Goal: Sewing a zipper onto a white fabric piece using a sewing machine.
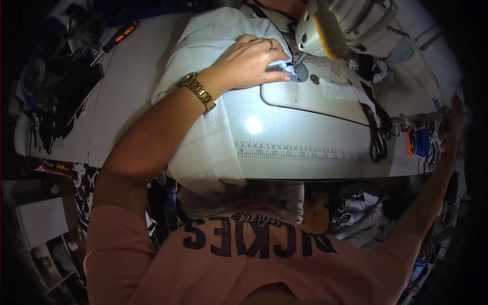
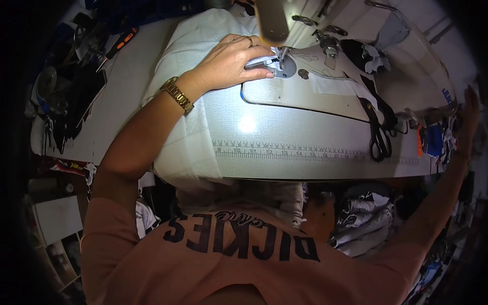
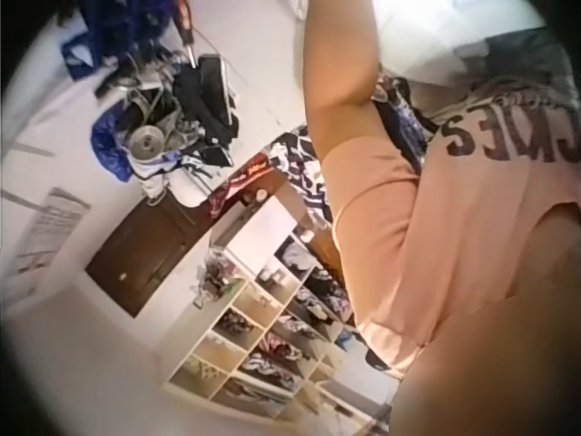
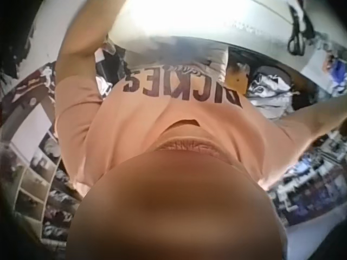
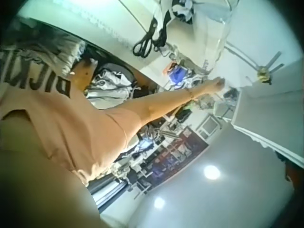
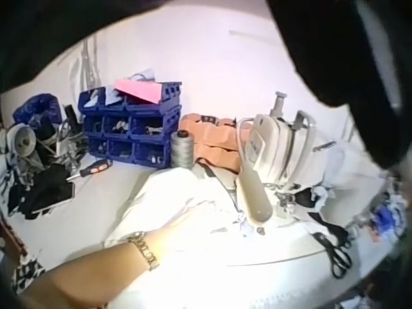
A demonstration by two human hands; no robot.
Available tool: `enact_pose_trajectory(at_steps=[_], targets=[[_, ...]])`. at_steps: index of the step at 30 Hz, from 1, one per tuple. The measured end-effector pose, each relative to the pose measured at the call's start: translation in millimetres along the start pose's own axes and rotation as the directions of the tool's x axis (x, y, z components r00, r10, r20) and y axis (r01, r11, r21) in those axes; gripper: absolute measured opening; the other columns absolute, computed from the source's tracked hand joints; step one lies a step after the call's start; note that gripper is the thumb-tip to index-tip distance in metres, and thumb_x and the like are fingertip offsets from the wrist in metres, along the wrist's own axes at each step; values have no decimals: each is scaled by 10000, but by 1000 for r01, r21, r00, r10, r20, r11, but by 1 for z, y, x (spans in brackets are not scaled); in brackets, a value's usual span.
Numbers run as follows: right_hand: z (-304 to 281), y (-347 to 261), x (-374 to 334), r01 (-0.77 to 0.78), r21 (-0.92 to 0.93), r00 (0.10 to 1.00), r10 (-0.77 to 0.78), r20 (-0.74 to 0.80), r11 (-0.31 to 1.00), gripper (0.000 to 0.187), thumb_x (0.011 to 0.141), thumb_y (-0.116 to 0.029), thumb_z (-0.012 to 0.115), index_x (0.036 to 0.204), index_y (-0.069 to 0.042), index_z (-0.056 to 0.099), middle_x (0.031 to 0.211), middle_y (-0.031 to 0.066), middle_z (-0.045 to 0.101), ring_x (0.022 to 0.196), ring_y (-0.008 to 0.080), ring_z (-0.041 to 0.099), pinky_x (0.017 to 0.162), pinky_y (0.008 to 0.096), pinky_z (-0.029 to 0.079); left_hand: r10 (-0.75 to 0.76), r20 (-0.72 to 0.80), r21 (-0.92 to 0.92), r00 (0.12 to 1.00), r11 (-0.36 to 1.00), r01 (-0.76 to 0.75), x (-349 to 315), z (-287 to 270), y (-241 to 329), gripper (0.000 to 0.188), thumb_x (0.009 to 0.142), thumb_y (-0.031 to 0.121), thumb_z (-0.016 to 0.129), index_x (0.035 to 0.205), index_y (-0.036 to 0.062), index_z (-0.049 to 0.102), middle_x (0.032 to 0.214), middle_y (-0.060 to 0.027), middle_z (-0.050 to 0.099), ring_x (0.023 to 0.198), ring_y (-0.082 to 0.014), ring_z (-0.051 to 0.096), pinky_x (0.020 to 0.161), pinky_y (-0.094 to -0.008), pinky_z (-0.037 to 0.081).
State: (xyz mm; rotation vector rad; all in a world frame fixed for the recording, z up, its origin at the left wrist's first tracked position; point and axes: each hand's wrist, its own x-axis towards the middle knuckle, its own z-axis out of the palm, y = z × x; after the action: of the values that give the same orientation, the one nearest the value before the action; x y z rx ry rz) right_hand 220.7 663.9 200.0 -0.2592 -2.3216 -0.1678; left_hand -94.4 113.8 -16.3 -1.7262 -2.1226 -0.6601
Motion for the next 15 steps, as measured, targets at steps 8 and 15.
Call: enact_pose_trajectory(at_steps=[8,15], targets=[[71,85,-76,-506,80,861,509,-13,859,414,971,-307,424,1217,15,504,1126,142,629,988,263,604,858,374,463,-30,-51,9,998,999,31,5,2,3,300,841,367,646,1025,134,697,1001,-14,649,981,-183,602,973,-361,387],[63,15,-100,-307,-45,939,295,-176,951,405,1003,-294,370,1197,29,521,1098,135,629,976,234,588,886,374,438,-12,-62,71,998,997,16,10,4,5,176,817,240,674,949,124,692,962,11,649,934,-172,613,886,-354,427]])
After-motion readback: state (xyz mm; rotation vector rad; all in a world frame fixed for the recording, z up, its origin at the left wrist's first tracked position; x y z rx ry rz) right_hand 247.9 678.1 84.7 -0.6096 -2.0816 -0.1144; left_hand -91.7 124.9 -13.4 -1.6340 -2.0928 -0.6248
